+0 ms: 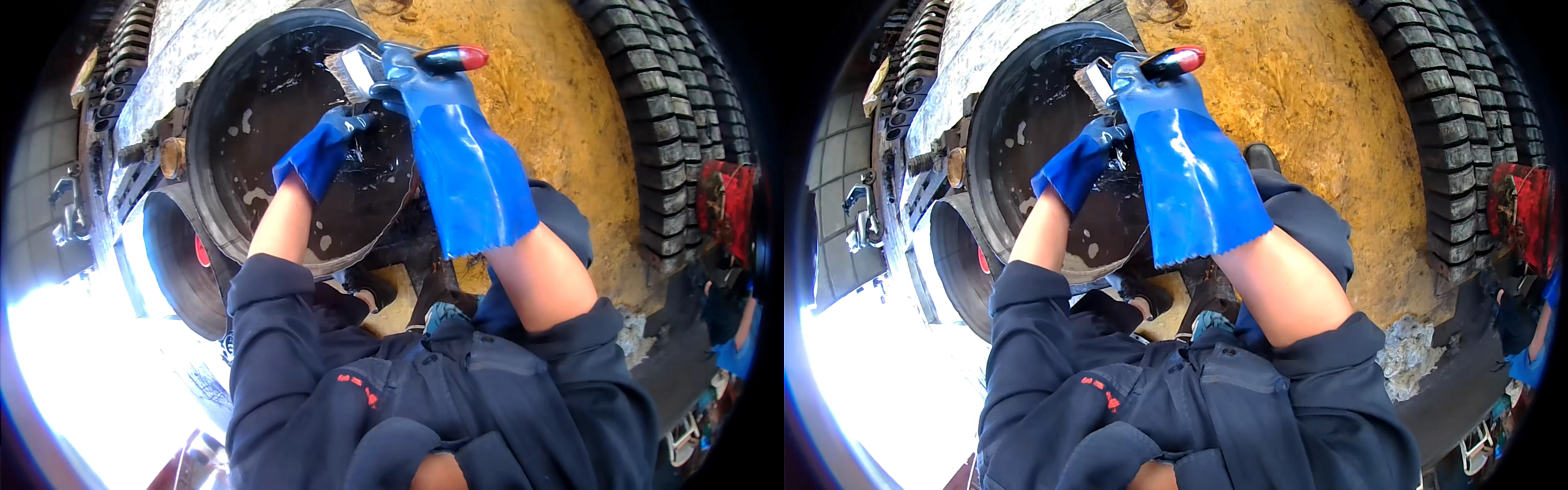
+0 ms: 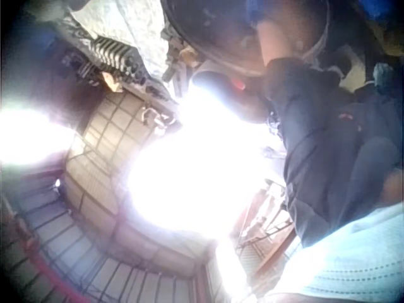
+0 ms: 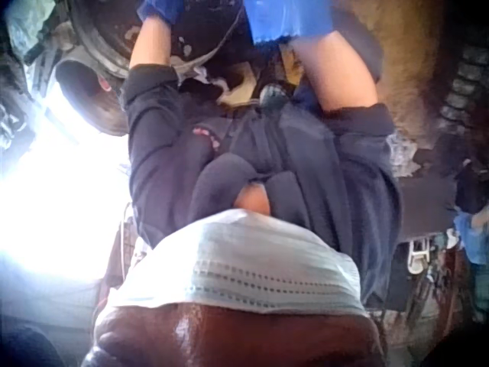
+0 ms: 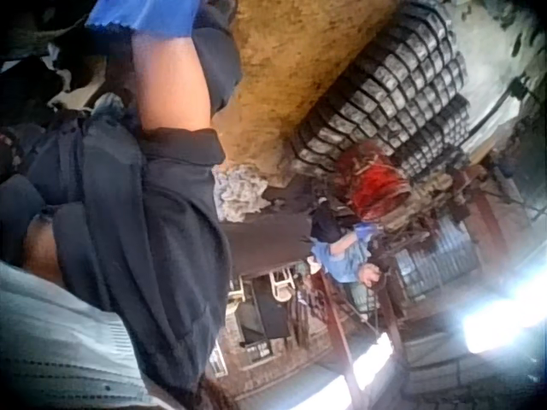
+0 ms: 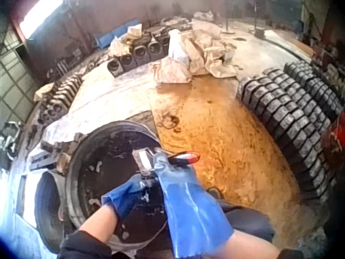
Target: The person repeatedly picks up small metal rings from a pile, dips them into a bucket of black liquid using a brush, and applies the coating to the rings. The person handles the rings one by one, ensuring they are covered in the substance before placing them back into the bucket or onto the pile.
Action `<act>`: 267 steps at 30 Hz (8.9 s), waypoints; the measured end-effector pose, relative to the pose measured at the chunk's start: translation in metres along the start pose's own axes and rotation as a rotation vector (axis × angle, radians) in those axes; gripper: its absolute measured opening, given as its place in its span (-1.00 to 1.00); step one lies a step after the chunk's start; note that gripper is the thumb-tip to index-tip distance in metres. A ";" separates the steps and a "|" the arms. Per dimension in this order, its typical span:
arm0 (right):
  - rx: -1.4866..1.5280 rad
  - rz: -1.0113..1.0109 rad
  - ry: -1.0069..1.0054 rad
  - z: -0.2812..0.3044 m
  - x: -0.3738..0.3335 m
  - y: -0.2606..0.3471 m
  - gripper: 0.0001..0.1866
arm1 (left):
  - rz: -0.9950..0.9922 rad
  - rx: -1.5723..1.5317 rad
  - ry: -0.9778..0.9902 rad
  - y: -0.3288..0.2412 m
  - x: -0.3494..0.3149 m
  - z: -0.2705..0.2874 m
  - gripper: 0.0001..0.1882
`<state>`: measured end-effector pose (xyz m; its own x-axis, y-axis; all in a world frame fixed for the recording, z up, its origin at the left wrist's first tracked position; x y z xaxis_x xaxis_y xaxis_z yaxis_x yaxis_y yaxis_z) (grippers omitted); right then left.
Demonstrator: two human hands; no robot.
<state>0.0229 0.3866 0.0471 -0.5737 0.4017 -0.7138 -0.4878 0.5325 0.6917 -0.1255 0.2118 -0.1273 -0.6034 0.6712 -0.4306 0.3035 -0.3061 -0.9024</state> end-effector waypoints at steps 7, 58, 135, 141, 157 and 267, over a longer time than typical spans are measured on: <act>-0.108 0.015 0.007 -0.013 0.001 0.013 -0.50 | 0.014 0.107 -0.254 -0.037 -0.034 -0.034 -0.63; -0.337 -0.508 0.482 -0.137 -0.009 -0.148 -0.79 | 0.142 0.948 -0.561 -0.026 -0.249 0.046 -0.53; -1.153 0.321 0.594 -0.117 0.008 -0.168 -0.65 | 0.018 0.189 -0.393 -0.066 -0.261 0.003 -0.57; -1.102 0.247 0.644 -0.104 -0.015 -0.155 -0.58 | -0.096 0.468 -0.559 -0.035 -0.321 -0.030 -0.57; -1.238 0.283 0.477 -0.098 0.001 -0.139 -0.56 | 0.021 0.682 -0.731 0.009 -0.297 -0.006 -0.55; -1.235 0.205 0.608 -0.097 -0.008 -0.139 -0.48 | 0.026 0.594 -0.356 -0.001 -0.292 0.006 -0.53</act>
<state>0.0314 0.2371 -0.0323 -0.7420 -0.1616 -0.6506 -0.4374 -0.6188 0.6525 0.0457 0.0120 -0.0010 -0.8374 0.4273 -0.3407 -0.0730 -0.7053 -0.7051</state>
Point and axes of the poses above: each hand's wrist, its own x-axis towards the middle knuckle, its own z-axis out of the back of the hand, y = z × x, the point moved 1 cm from there along x, towards the middle knuckle, and after that the axes turned 12 degrees about -z, right-handed, at the moved point
